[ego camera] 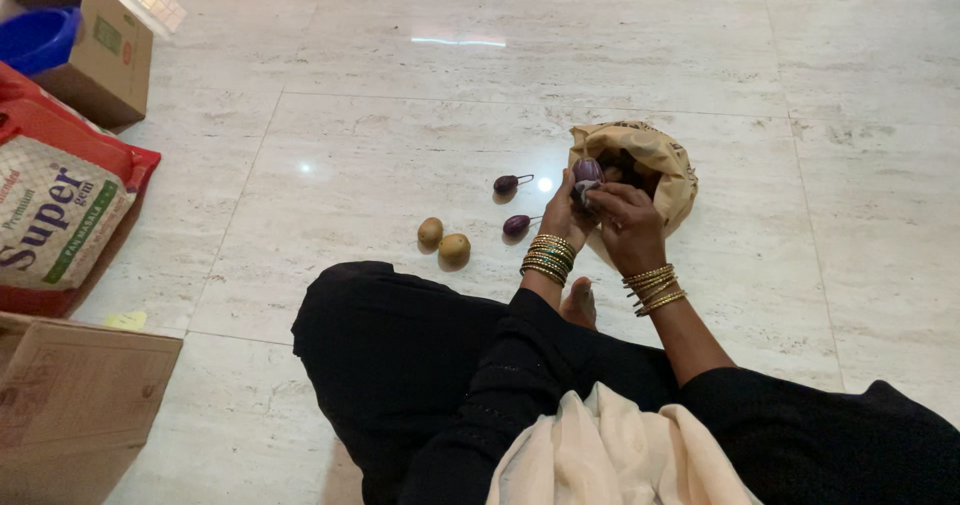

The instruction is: The person sits on the floor and peels potatoes and eggplants using a small knife. They take items from a cloth bag, peel them, and place the peeled vegetables on the floor.

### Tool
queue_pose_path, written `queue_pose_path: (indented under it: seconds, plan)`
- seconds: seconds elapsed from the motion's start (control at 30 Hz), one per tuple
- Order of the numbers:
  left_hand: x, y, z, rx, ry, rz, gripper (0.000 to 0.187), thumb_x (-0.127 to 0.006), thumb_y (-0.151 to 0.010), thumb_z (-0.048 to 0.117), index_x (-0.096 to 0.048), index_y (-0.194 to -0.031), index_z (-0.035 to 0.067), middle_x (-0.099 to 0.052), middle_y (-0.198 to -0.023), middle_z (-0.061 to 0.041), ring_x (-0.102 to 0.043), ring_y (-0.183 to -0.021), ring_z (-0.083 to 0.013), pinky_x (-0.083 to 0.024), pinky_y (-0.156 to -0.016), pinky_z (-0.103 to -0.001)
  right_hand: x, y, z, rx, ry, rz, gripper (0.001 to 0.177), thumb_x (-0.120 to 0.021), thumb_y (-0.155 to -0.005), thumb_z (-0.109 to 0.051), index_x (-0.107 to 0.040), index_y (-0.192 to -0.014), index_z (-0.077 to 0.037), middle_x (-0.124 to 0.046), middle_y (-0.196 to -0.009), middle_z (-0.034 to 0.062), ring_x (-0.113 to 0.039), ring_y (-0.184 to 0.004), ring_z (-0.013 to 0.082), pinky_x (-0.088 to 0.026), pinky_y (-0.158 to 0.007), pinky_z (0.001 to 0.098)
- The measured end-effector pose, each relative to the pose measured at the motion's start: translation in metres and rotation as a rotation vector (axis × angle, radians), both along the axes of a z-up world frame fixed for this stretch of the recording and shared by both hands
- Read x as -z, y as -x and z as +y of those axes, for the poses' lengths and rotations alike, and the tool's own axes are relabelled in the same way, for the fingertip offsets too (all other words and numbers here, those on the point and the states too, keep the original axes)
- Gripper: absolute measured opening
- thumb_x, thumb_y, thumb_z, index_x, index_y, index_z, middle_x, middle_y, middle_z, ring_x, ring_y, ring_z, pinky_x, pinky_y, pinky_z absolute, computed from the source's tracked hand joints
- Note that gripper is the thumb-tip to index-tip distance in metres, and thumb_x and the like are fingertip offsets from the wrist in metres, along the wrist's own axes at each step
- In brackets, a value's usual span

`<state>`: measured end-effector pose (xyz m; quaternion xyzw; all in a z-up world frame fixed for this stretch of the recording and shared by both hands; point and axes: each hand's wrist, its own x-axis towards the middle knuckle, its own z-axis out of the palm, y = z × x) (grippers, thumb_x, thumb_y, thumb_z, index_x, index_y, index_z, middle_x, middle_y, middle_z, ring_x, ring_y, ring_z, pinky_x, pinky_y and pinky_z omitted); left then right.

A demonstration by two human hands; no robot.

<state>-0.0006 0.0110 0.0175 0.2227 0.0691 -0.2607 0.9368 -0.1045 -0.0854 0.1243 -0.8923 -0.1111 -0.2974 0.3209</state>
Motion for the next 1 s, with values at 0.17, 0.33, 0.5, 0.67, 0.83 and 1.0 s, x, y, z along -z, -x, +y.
queue_pose_path:
  seconds: [0.17, 0.33, 0.5, 0.67, 0.83, 1.0]
  plan:
    - [0.015, -0.002, 0.000, 0.045, -0.147, -0.096, 0.046, -0.073, -0.096, 0.050, -0.064, -0.122, 0.013, -0.068, -0.090, -0.006, -0.066, -0.076, -0.0194, -0.051, -0.060, -0.033, 0.008, -0.012, -0.009, 0.015, -0.063, -0.026, 0.034, -0.071, -0.086, 0.006, -0.077, -0.116, -0.009, -0.073, -0.119, 0.0129, -0.072, -0.103, 0.0259, -0.062, -0.086, 0.0359]
    - [0.030, -0.017, 0.015, 0.058, -0.378, 0.051, 0.047, -0.076, -0.087, 0.042, -0.063, -0.110, 0.003, -0.071, -0.089, -0.011, -0.071, -0.070, -0.0239, -0.056, -0.052, -0.036, 0.021, -0.030, -0.013, 0.015, -0.210, 0.082, 0.031, -0.065, -0.089, 0.003, -0.077, -0.116, -0.008, -0.074, -0.118, 0.0155, -0.076, -0.095, 0.0268, -0.063, -0.082, 0.0338]
    - [0.048, -0.038, 0.062, -0.367, -1.066, 0.104, 0.050, -0.085, -0.078, 0.036, -0.064, -0.109, 0.003, -0.074, -0.093, -0.015, -0.071, -0.065, -0.0241, -0.057, -0.049, -0.033, 0.042, -0.065, -0.001, 0.019, -0.158, 0.118, 0.023, -0.072, -0.089, -0.001, -0.080, -0.109, -0.010, -0.076, -0.108, 0.0147, -0.075, -0.092, 0.0280, -0.060, -0.081, 0.0359]
    - [0.080, -0.044, 0.104, -0.279, -1.363, 0.218, 0.053, -0.083, -0.075, 0.037, -0.062, -0.113, 0.007, -0.074, -0.103, -0.017, -0.074, -0.087, -0.0304, -0.060, -0.075, -0.042, 0.097, -0.098, 0.021, 0.090, -0.155, 0.211, 0.024, -0.074, -0.085, -0.003, -0.080, -0.106, -0.012, -0.075, -0.102, 0.0152, -0.074, -0.090, 0.0308, -0.058, -0.082, 0.0389]
    - [0.112, -0.057, 0.106, -0.215, -1.756, 0.072, 0.063, -0.085, -0.072, 0.041, -0.061, -0.121, 0.011, -0.068, -0.116, -0.020, -0.068, -0.106, -0.0390, -0.055, -0.094, -0.048, 0.155, -0.103, 0.035, 0.121, -0.191, 0.387, 0.021, -0.073, -0.087, -0.005, -0.081, -0.105, -0.013, -0.076, -0.101, 0.0145, -0.073, -0.089, 0.0297, -0.058, -0.081, 0.0391]
    - [0.112, -0.057, 0.107, -0.178, -1.884, 0.002, 0.068, -0.086, -0.072, 0.036, -0.057, -0.128, 0.013, -0.059, -0.127, -0.021, -0.062, -0.112, -0.0409, -0.053, -0.096, -0.049, 0.174, -0.108, 0.030, 0.104, -0.320, 0.402, 0.025, -0.072, -0.084, -0.004, -0.079, -0.107, -0.012, -0.076, -0.105, 0.0129, -0.075, -0.091, 0.0271, -0.059, -0.080, 0.0360]
